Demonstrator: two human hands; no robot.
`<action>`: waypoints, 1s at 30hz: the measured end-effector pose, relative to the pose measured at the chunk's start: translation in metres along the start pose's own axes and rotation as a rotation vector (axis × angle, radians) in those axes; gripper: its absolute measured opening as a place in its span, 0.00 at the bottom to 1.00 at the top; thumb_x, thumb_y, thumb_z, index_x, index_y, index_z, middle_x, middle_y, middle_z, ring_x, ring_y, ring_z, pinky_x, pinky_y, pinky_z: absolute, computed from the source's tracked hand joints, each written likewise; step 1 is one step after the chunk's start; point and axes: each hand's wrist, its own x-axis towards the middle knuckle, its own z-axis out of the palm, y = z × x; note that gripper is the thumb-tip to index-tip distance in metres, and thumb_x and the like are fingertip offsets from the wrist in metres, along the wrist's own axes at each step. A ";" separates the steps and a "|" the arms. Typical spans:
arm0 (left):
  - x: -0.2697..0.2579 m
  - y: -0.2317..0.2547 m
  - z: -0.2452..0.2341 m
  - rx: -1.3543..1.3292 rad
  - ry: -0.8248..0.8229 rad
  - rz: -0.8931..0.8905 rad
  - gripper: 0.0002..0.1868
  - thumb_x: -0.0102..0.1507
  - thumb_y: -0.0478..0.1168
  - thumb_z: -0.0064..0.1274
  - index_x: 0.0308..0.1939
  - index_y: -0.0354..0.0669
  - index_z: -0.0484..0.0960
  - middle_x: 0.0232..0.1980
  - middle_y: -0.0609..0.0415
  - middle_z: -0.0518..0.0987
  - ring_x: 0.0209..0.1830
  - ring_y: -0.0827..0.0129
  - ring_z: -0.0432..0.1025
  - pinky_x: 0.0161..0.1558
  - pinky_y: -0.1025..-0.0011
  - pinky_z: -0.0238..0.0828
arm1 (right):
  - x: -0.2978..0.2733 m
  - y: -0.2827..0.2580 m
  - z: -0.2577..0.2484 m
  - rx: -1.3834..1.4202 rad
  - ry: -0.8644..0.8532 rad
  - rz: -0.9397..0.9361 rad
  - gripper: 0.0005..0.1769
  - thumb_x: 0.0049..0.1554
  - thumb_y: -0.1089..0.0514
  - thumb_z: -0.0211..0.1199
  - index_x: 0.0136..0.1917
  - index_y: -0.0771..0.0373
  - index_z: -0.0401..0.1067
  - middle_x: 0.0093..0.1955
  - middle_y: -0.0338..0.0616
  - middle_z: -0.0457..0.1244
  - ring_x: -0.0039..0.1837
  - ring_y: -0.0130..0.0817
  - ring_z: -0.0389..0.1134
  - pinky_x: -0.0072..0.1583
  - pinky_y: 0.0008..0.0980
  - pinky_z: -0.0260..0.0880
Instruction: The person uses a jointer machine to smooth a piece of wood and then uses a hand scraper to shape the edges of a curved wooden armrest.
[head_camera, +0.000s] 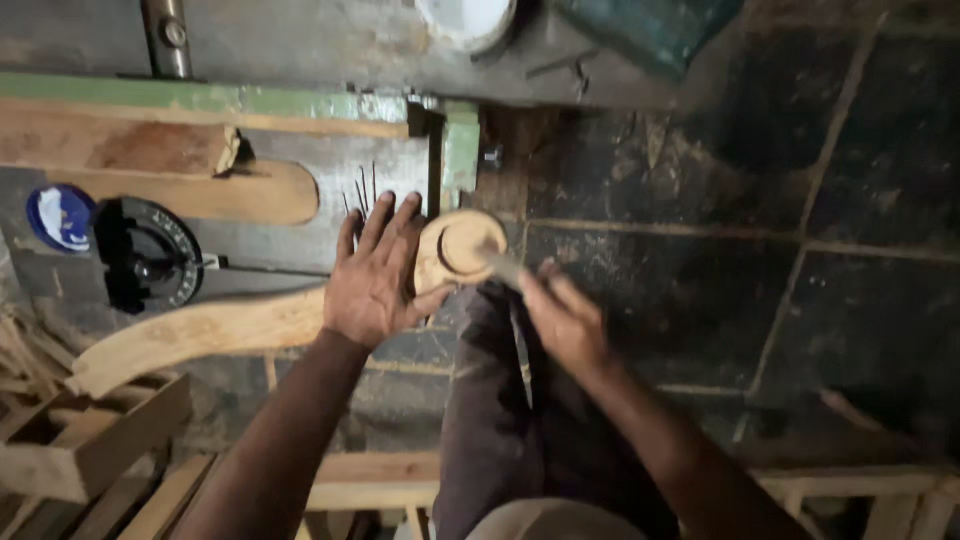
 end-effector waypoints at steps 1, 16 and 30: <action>0.002 -0.001 0.000 0.014 0.021 0.008 0.49 0.61 0.75 0.43 0.73 0.42 0.69 0.80 0.47 0.60 0.81 0.50 0.51 0.75 0.41 0.41 | 0.002 -0.002 -0.002 -0.054 0.051 -0.081 0.18 0.61 0.69 0.63 0.64 0.64 0.73 0.50 0.55 0.67 0.51 0.46 0.73 0.51 0.39 0.75; 0.001 -0.004 0.004 0.059 -0.042 -0.003 0.50 0.62 0.75 0.41 0.74 0.38 0.65 0.82 0.47 0.58 0.83 0.51 0.49 0.77 0.43 0.39 | -0.003 -0.008 0.008 0.028 -0.003 0.091 0.19 0.60 0.71 0.66 0.64 0.66 0.76 0.46 0.52 0.67 0.45 0.40 0.71 0.45 0.34 0.73; -0.002 -0.002 0.003 0.023 -0.002 0.006 0.50 0.63 0.75 0.39 0.74 0.40 0.67 0.81 0.46 0.59 0.82 0.51 0.49 0.76 0.41 0.41 | 0.000 -0.008 -0.005 0.043 -0.047 0.059 0.21 0.62 0.66 0.63 0.68 0.61 0.72 0.50 0.57 0.67 0.48 0.46 0.72 0.48 0.37 0.74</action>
